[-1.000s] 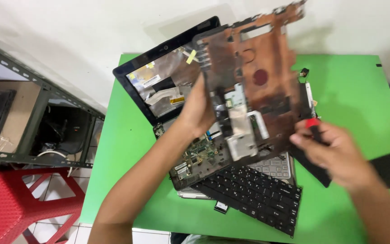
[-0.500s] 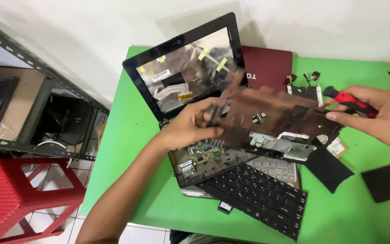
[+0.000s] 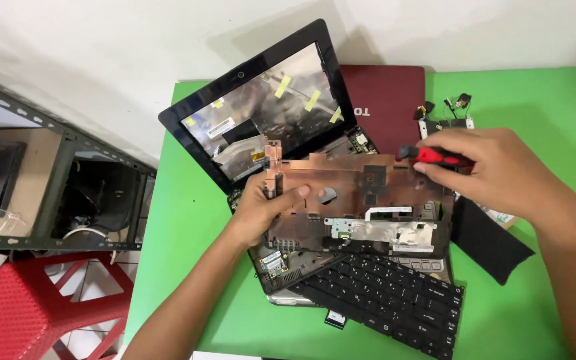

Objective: Disassembling a laptop to remove internal components including the keyboard, hard drive, and internal chassis frame.

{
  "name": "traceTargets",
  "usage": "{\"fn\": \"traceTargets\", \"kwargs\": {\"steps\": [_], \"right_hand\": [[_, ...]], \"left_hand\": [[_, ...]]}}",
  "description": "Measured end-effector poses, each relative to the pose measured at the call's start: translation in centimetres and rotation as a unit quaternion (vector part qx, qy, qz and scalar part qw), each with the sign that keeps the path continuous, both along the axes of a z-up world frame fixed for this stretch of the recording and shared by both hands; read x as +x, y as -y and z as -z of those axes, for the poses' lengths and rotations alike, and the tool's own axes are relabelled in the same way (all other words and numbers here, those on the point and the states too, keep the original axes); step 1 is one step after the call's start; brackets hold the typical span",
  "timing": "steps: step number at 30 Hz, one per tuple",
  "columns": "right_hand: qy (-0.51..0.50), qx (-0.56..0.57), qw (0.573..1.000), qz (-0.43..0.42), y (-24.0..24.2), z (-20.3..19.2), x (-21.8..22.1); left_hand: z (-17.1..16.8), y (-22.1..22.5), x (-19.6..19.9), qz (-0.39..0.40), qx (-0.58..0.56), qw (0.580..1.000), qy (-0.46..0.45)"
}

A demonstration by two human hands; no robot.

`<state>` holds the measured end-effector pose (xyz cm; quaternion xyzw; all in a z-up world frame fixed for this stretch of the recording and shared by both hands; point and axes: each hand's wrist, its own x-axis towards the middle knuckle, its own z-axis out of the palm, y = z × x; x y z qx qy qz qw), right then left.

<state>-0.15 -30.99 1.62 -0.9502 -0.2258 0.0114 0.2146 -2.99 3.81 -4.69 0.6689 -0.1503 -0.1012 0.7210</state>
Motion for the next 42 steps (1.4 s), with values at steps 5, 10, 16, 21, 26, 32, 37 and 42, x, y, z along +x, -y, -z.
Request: {"fn": "traceTargets", "kwargs": {"steps": [5, 10, 16, 21, 26, 32, 37, 42], "right_hand": [[0.136, 0.123, 0.982, -0.040, 0.2, -2.0, -1.3], [-0.061, 0.058, 0.994, -0.067, 3.0, -2.5, -2.6], [-0.291, -0.192, 0.910, -0.224, -2.0, -0.4, -5.7], [-0.209, -0.231, 0.910, -0.274, -5.3, 2.3, -7.4], [-0.108, -0.263, 0.916, -0.284, -6.2, 3.5, -8.7], [-0.196, -0.217, 0.928, -0.229, -3.8, 1.9, -7.7], [-0.301, -0.157, 0.940, -0.040, 2.9, 1.9, -7.5], [0.090, 0.051, 0.993, 0.053, 9.4, 6.8, -7.8]], "left_hand": [[0.6, 0.1, -0.2, -0.052, -0.029, 0.997, -0.038], [1.8, 0.0, -0.1, -0.088, -0.083, 0.991, -0.064], [1.3, 0.2, -0.3, -0.081, -0.047, 0.995, -0.041], [1.6, 0.2, -0.2, -0.094, -0.073, 0.991, -0.065], [2.0, 0.3, -0.1, -0.125, -0.073, 0.987, -0.077], [0.9, 0.6, -0.1, -0.150, -0.088, 0.979, -0.110], [0.0, 0.7, -0.1, -0.200, -0.025, 0.968, -0.151], [-0.2, 0.7, -0.2, -0.207, 0.050, 0.968, -0.134]]}}
